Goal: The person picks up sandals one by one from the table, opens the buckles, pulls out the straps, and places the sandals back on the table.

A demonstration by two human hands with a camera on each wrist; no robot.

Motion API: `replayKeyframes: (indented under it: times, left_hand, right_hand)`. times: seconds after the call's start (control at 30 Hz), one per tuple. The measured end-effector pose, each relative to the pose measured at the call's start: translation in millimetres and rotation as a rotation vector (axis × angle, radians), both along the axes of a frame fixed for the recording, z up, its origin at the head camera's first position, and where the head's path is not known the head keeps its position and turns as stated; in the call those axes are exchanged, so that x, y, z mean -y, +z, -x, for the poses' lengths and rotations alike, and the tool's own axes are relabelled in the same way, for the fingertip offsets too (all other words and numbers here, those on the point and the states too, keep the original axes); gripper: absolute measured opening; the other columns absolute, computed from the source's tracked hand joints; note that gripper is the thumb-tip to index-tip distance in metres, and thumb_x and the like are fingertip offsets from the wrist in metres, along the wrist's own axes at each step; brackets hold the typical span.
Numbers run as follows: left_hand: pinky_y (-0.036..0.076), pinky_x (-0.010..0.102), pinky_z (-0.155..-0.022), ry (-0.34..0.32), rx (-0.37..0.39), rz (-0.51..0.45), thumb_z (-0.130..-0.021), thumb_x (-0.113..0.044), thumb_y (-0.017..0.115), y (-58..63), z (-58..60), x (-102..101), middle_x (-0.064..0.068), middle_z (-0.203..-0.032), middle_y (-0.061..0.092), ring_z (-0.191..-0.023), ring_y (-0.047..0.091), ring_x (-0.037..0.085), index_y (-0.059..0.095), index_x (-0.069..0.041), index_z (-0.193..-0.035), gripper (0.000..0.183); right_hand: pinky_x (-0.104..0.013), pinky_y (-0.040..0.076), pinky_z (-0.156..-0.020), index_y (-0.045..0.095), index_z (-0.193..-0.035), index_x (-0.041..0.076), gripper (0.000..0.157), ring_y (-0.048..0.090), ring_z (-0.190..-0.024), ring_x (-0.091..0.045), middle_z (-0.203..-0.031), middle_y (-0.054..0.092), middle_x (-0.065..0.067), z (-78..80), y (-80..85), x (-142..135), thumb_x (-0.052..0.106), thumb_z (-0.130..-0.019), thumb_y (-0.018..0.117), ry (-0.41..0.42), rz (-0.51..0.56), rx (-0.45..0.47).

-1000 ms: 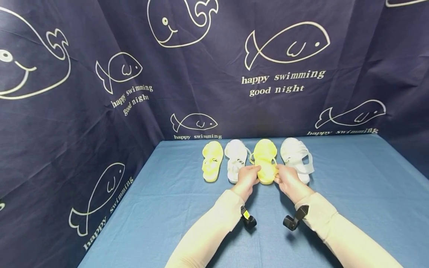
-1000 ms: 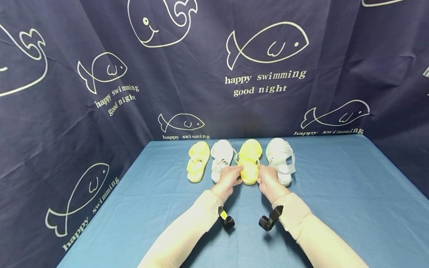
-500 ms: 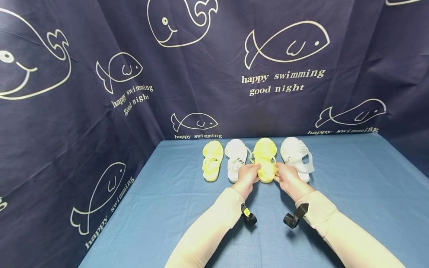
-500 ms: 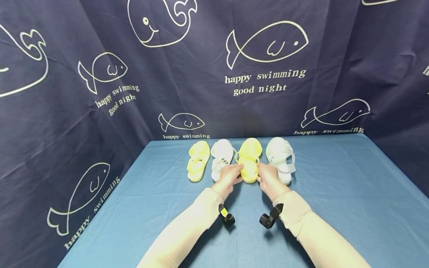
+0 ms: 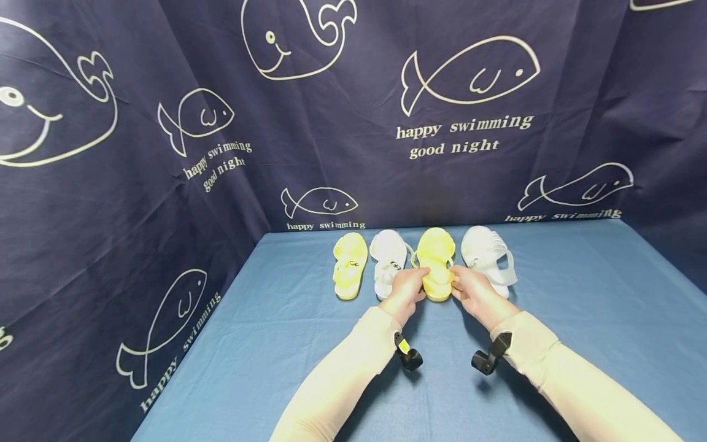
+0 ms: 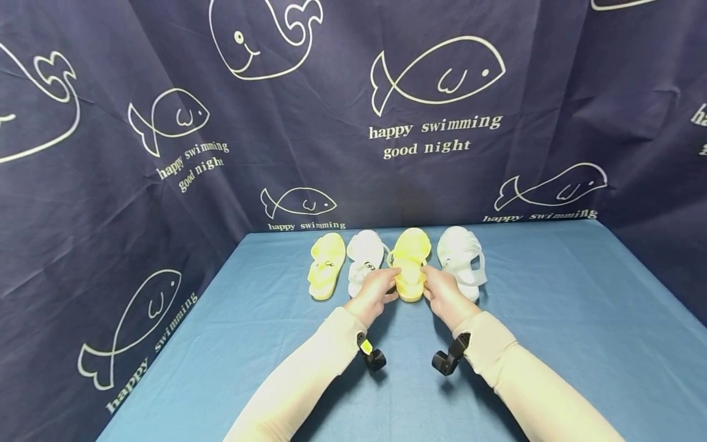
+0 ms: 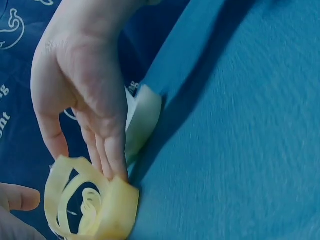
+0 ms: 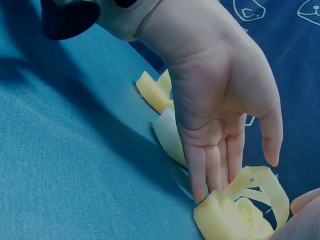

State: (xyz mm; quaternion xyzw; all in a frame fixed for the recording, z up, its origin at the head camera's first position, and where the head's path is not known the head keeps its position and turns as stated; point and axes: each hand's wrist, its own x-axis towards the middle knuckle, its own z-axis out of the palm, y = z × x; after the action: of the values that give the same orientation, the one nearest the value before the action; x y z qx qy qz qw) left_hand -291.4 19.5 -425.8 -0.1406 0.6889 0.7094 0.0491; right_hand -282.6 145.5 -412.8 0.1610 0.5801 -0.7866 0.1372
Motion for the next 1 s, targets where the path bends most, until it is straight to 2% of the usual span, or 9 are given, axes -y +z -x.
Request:
replayKeyframes:
  times: [0.13, 0.3, 0.5, 0.6, 0.7, 0.83, 1.0]
  left_hand:
    - [0.044, 0.043, -0.105, 0.002, -0.06, 0.024, -0.087, -0.017, 0.067, 2.8, -3.3, -4, 0.02, -0.135, 0.056, -0.126, 0.052, 0.031, 0.055, 0.008, -0.129, 0.051]
    - [0.039, 0.044, -0.11, 0.012, -0.115, 0.033, -0.084, -0.016, 0.069, 8.1, -4.4, -9, 0.023, -0.141, 0.049, -0.13, 0.048, 0.034, 0.046, 0.007, -0.137, 0.062]
    - [0.038, 0.041, -0.111, 0.0, -0.174, 0.066, -0.082, -0.01, 0.071, 17.2, -6.0, -13, 0.018, -0.142, 0.05, -0.133, 0.046, 0.031, 0.052, 0.001, -0.135, 0.057]
    - [0.039, 0.04, -0.111, -0.008, -0.186, 0.107, -0.082, -0.008, 0.071, 20.4, -7.0, -16, 0.016, -0.142, 0.051, -0.134, 0.045, 0.03, 0.054, -0.002, -0.134, 0.055]
    - [0.038, 0.039, -0.111, -0.03, -0.188, 0.114, -0.083, -0.009, 0.07, 23.4, -7.8, -19, 0.015, -0.142, 0.051, -0.135, 0.044, 0.029, 0.055, -0.003, -0.134, 0.054]
    - [0.038, 0.038, -0.111, -0.055, -0.205, 0.096, -0.083, -0.008, 0.069, 27.4, -8.5, -23, 0.015, -0.141, 0.052, -0.135, 0.044, 0.028, 0.056, -0.003, -0.133, 0.052]
    - [0.039, 0.036, -0.11, -0.098, -0.201, 0.091, -0.084, -0.009, 0.07, 31.7, -11.7, -30, 0.011, -0.139, 0.055, -0.134, 0.046, 0.025, 0.058, -0.004, -0.131, 0.049]
  right_hand:
    - [-0.036, 0.015, -0.121, 0.006, -0.151, -0.007, 0.063, 0.01, -0.148, -0.028, -0.16, 0.005, -0.022, -0.4, 0.6, -1, 0.012, -0.099, 0.035, 0.008, -0.017, -0.012]
    - [-0.037, 0.019, -0.12, 0.009, -0.149, -0.011, 0.063, 0.016, -0.145, -0.028, -0.158, 0.013, -0.025, 0.2, 4.2, -3, 0.008, -0.097, 0.038, 0.017, -0.058, -0.035]
    - [-0.036, 0.022, -0.12, 0.018, -0.149, -0.011, 0.061, 0.021, -0.144, -0.026, -0.157, 0.018, -0.025, -2.0, 13.0, -7, 0.008, -0.095, 0.04, 0.023, -0.108, -0.044]
    - [-0.035, 0.024, -0.119, 0.023, -0.147, -0.01, 0.059, 0.026, -0.143, -0.024, -0.156, 0.02, -0.025, -3.7, 17.3, -11, 0.007, -0.094, 0.041, 0.021, -0.116, -0.056]
    - [-0.035, 0.024, -0.119, 0.022, -0.147, -0.011, 0.059, 0.027, -0.142, -0.024, -0.156, 0.019, -0.025, -5.1, 20.9, -16, 0.007, -0.094, 0.04, 0.022, -0.117, -0.077]
    - [-0.034, 0.023, -0.119, 0.018, -0.149, -0.01, 0.06, 0.021, -0.145, -0.027, -0.158, 0.016, -0.024, -6.0, 25.3, -21, 0.009, -0.096, 0.038, 0.032, -0.102, -0.102]
    - [-0.033, 0.023, -0.119, 0.022, -0.148, -0.008, 0.057, 0.021, -0.145, -0.026, -0.158, 0.015, -0.022, -6.9, 29.6, -29, 0.011, -0.097, 0.039, 0.026, -0.088, -0.095]
